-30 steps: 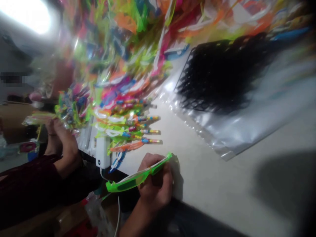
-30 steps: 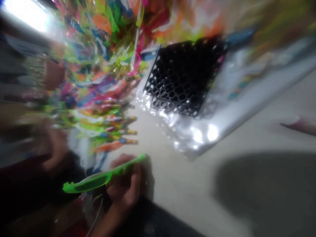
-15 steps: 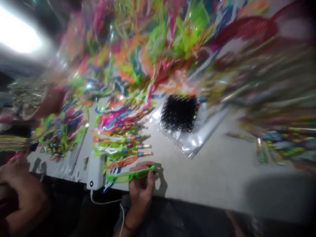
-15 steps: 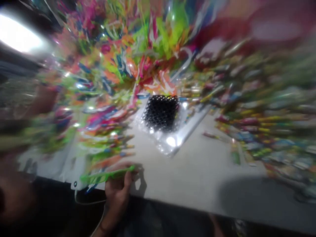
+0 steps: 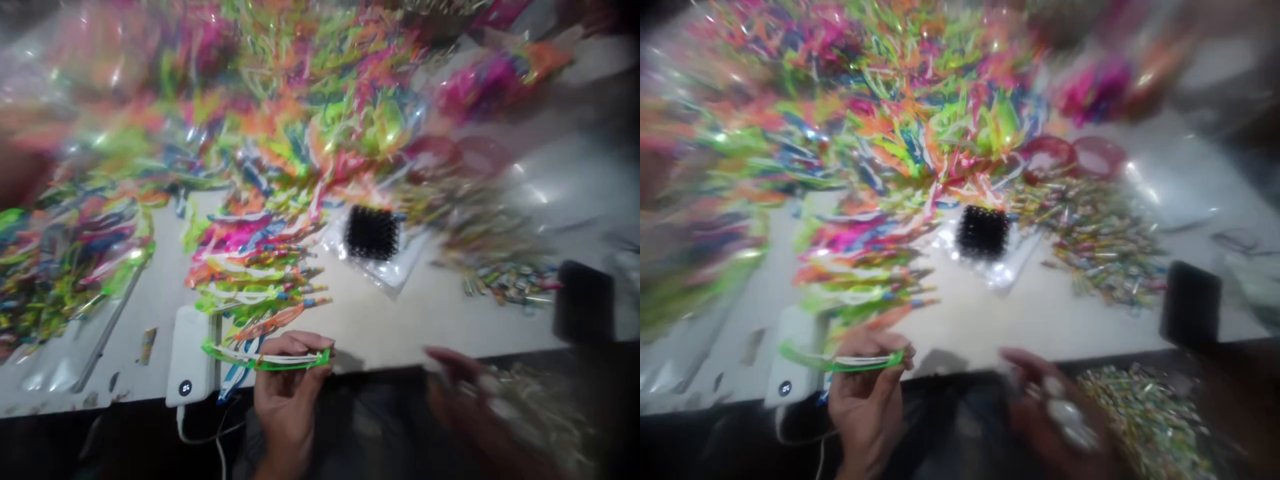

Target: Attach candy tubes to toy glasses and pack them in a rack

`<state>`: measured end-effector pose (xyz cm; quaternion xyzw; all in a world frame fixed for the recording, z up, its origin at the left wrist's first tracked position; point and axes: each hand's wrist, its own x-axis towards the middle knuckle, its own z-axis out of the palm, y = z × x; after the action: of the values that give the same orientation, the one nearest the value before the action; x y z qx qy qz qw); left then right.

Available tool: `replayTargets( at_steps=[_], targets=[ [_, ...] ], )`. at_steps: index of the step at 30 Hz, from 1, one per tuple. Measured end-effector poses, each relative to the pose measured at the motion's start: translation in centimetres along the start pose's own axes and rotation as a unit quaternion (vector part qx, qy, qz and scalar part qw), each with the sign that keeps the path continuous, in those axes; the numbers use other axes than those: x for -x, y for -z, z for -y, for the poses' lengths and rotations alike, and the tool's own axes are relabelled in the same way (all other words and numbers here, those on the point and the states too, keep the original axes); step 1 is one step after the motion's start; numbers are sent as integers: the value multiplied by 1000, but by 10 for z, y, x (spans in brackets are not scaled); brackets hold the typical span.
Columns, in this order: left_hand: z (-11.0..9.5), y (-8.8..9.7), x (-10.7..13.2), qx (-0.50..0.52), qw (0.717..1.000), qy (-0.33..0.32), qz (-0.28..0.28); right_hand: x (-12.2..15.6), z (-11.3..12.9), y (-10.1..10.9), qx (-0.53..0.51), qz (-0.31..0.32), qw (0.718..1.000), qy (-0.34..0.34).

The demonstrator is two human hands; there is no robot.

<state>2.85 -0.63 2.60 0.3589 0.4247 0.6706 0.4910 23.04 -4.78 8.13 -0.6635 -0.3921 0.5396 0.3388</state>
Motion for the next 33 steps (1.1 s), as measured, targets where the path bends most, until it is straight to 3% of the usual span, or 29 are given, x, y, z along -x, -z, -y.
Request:
replayTargets(
  at_steps=[3,7,11,15,20,25,29,31,33],
  targets=[
    [-16,16,-12,29,999,-5,31,-18,27,-43,8,21,999,32],
    [-31,43,-26,26,999,-34,25,-50,59,-87,36,129,978,162],
    [-43,61,-34,62,998,1,-9,-72,82,-108,57,210,953,209],
    [-53,64,-46,50,998,-26,-41,-89,90,-118,21,289,944,159],
    [-58,47,-64,0,997,-69,-36,-103,86,-106,-7,300,947,113],
    [-52,10,-73,21,998,-52,22,-109,89,-64,43,247,934,253],
    [-45,-16,-73,36,997,-44,57,-105,87,-35,27,245,921,301],
    [-41,-23,-73,44,995,-30,82,-100,84,-26,5,235,927,291],
    [-36,-26,-74,32,995,-13,88,-96,84,-20,-19,227,948,221]
  ],
)
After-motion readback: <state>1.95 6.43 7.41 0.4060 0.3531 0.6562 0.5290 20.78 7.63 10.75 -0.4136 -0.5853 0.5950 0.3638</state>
